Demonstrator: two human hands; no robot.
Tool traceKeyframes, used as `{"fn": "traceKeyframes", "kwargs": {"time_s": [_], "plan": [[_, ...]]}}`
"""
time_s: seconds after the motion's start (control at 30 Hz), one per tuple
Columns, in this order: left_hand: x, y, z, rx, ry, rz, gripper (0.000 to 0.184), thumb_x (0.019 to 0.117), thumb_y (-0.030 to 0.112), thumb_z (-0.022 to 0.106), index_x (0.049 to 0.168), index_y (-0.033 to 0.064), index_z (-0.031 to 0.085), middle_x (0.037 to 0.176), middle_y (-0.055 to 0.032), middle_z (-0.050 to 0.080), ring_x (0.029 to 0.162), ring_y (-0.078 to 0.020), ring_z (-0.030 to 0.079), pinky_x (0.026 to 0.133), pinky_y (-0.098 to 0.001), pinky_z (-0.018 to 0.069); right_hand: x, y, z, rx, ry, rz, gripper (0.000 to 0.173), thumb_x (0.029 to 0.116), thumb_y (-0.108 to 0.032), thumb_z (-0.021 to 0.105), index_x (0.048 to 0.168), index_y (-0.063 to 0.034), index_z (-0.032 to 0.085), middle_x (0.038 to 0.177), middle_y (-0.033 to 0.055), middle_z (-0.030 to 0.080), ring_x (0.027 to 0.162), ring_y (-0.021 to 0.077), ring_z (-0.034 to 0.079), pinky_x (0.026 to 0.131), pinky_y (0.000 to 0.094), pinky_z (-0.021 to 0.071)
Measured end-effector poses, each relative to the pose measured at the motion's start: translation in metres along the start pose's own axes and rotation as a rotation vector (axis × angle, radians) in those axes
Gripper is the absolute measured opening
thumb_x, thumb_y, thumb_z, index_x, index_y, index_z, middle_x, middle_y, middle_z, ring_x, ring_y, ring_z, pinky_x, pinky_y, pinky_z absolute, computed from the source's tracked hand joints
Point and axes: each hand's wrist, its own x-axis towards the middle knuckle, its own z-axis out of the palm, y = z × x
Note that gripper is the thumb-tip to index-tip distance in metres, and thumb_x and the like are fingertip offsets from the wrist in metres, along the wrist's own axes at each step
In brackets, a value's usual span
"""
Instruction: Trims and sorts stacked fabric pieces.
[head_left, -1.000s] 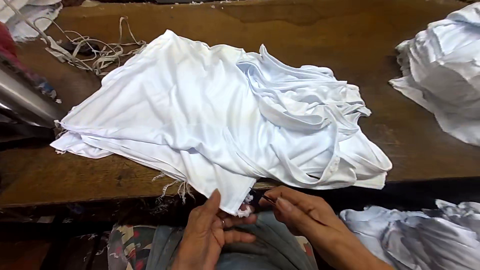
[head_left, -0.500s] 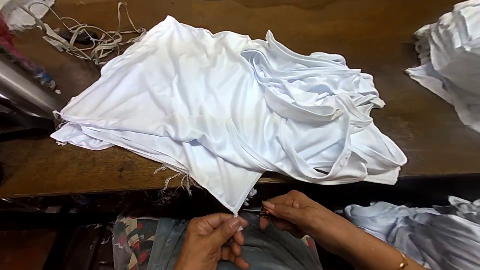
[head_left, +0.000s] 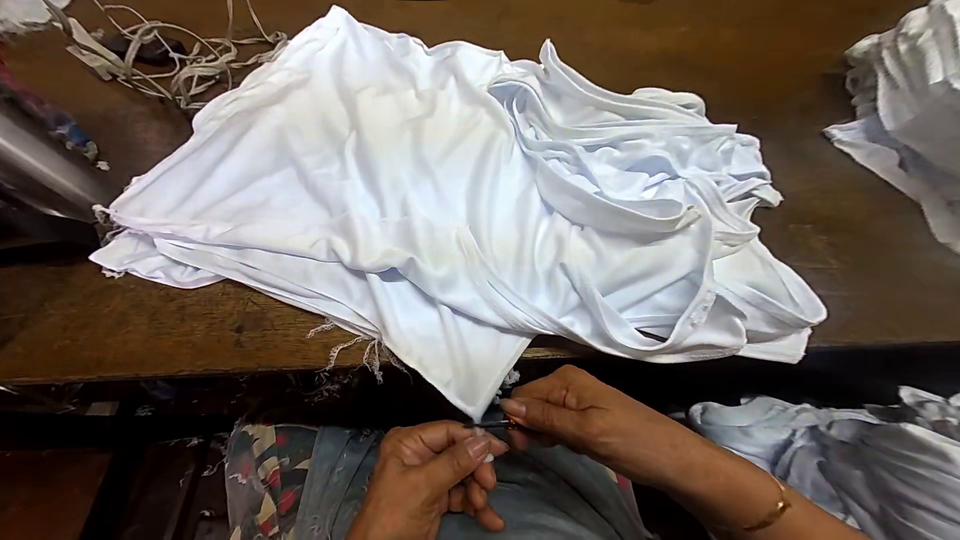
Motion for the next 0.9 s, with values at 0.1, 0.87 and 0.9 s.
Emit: {"fn": "traceKeyframes", "kwargs": {"time_s": [0.1, 0.87, 0.9], "plan": [[0.0, -0.001, 0.0, 0.026, -0.003, -0.003, 0.016, 0.0992, 0.004, 0.061, 0.101, -0.0029, 0.076, 0.078, -0.0084, 0.072, 0.063, -0.015, 0.069, 0.061, -0.0332, 0.0631, 0.0, 0.007, 0.003, -0.179, 0.107, -0.083, 0.038, 0.1068, -0.031, 0.05, 0.079, -0.0146, 0.07, 0.065, -0.0092, 0.056, 0.054, -0.0015, 0.043, 0.051, 0.0175, 0.033], [-0.003, 0.075, -0.019, 0.125, 0.265, 0.336, 0.037, 0.1074, 0.031, 0.05, 0.12, 0.0014, 0.068, 0.106, -0.0202, 0.074, 0.077, -0.0259, 0.075, 0.054, -0.0369, 0.0627, 0.005, -0.042, 0.004, -0.316, 0.474, -0.747, 0.013, 0.0934, -0.014, 0.068, 0.106, -0.0135, 0.072, 0.08, -0.0054, 0.067, 0.059, 0.0018, 0.059, 0.051, 0.0165, 0.0524], [0.001, 0.08, -0.02, 0.088, 0.213, 0.301, 0.041, 0.1085, 0.035, 0.047, 0.12, 0.0016, 0.068, 0.105, -0.0201, 0.074, 0.075, -0.0247, 0.075, 0.053, -0.0353, 0.0618, 0.006, -0.042, 0.005, -0.304, 0.462, -0.747, 0.012, 0.0935, -0.014, 0.068, 0.105, -0.0138, 0.072, 0.08, -0.0051, 0.067, 0.058, 0.002, 0.058, 0.05, 0.0165, 0.0518]]}}
